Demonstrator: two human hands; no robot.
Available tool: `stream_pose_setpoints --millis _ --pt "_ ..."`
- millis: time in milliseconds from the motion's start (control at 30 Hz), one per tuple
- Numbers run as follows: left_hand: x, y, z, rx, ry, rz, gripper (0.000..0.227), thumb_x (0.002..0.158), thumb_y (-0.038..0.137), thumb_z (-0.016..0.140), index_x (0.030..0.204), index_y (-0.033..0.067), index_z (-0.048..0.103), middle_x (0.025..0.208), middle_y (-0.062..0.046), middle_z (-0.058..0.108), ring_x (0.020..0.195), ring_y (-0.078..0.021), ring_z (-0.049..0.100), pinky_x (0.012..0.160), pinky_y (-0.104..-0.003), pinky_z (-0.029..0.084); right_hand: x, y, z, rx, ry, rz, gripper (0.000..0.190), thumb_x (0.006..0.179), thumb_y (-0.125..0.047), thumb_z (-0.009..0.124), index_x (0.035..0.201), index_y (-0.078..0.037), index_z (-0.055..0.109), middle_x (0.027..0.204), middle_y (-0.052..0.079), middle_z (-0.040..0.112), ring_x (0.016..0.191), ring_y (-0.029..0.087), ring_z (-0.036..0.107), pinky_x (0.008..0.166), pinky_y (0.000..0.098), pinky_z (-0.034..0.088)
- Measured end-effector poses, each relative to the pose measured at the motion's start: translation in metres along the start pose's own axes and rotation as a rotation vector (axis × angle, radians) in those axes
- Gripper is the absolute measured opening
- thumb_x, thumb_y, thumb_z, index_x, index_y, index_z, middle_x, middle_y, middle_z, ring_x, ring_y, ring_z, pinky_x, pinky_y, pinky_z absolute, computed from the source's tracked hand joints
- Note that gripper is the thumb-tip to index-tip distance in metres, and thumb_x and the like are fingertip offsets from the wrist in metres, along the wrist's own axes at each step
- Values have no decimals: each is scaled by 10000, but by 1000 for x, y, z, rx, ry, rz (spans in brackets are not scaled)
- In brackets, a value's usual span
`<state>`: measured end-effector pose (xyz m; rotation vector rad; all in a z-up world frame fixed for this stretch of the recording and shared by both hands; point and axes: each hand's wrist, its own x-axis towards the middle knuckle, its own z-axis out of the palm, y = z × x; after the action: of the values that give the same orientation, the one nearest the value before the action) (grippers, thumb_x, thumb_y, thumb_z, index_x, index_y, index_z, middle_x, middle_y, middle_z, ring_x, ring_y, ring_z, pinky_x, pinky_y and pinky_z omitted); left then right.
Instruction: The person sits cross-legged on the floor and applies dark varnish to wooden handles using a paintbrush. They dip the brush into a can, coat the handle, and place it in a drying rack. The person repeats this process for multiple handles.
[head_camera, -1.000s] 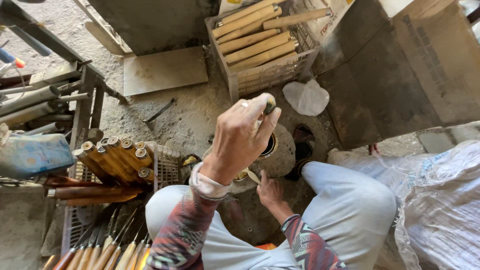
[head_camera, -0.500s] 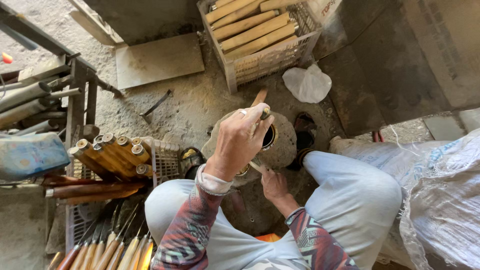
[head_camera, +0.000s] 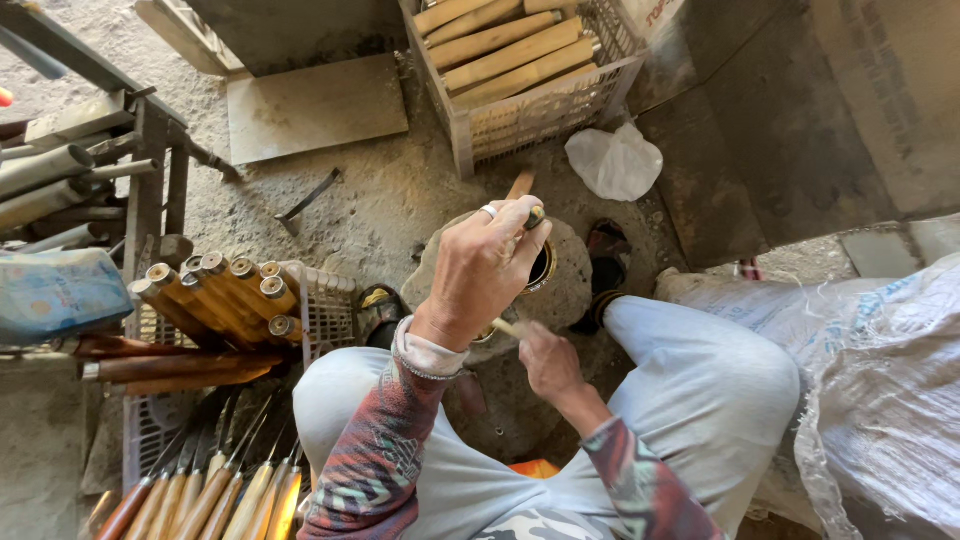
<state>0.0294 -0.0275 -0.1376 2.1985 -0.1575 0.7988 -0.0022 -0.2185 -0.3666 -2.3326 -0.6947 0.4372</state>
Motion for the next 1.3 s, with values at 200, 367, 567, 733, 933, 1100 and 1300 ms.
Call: stream_pose_setpoints --millis 200,367,567,733,933,1100,1300 --pt "0 -1 2 23 60 23 144 929 69 764 1024 36 661 907 -115 709 752 -286 697 675 -360 554 -50 -25 -83 163 -31 -3 386 952 -135 575 1329 -120 654 945 140 699 745 270 657 671 382 559" --pt "-3 -5 6 1 99 21 145 927 82 756 1021 27 660 899 -115 708 727 -269 699 646 -345 557 -79 -29 -149 410 30 261 425 933 -66 568 1343 -141 650 699 40 695 548 103 626 497 253 571" --pt "-4 -11 6 20 34 -41 127 956 100 754 1010 20 672 853 -93 705 674 -198 705 614 -309 569 -71 -38 -172 424 330 112 238 999 -54 562 1167 11 719 806 72 759 658 117 733 605 248 595" --pt "-8 -13 3 36 101 -13 197 937 106 755 1076 -1 665 910 -115 711 698 -217 699 638 -318 572 -48 -59 -178 324 384 29 237 1004 -55 569 1173 39 706 822 83 767 700 107 747 626 239 594" --pt "-5 -15 0 38 78 -71 188 939 119 767 1075 24 679 892 -108 709 713 -228 704 645 -335 566 -12 -77 -168 330 320 -36 217 1010 -75 579 1146 35 709 770 70 747 657 99 717 604 244 579" --pt "-5 -20 -6 64 95 -92 199 932 124 771 1083 34 677 903 -103 714 724 -231 709 648 -346 567 20 -75 -148 238 258 -67 205 1014 -68 562 1122 5 721 701 70 724 600 100 715 569 255 573" --pt "-3 -21 -9 33 83 -129 215 937 134 768 1104 42 667 914 -106 706 733 -227 715 653 -339 573 69 -54 -115 170 172 -65 162 958 -87 616 1059 -16 722 656 78 700 535 125 691 512 290 542"
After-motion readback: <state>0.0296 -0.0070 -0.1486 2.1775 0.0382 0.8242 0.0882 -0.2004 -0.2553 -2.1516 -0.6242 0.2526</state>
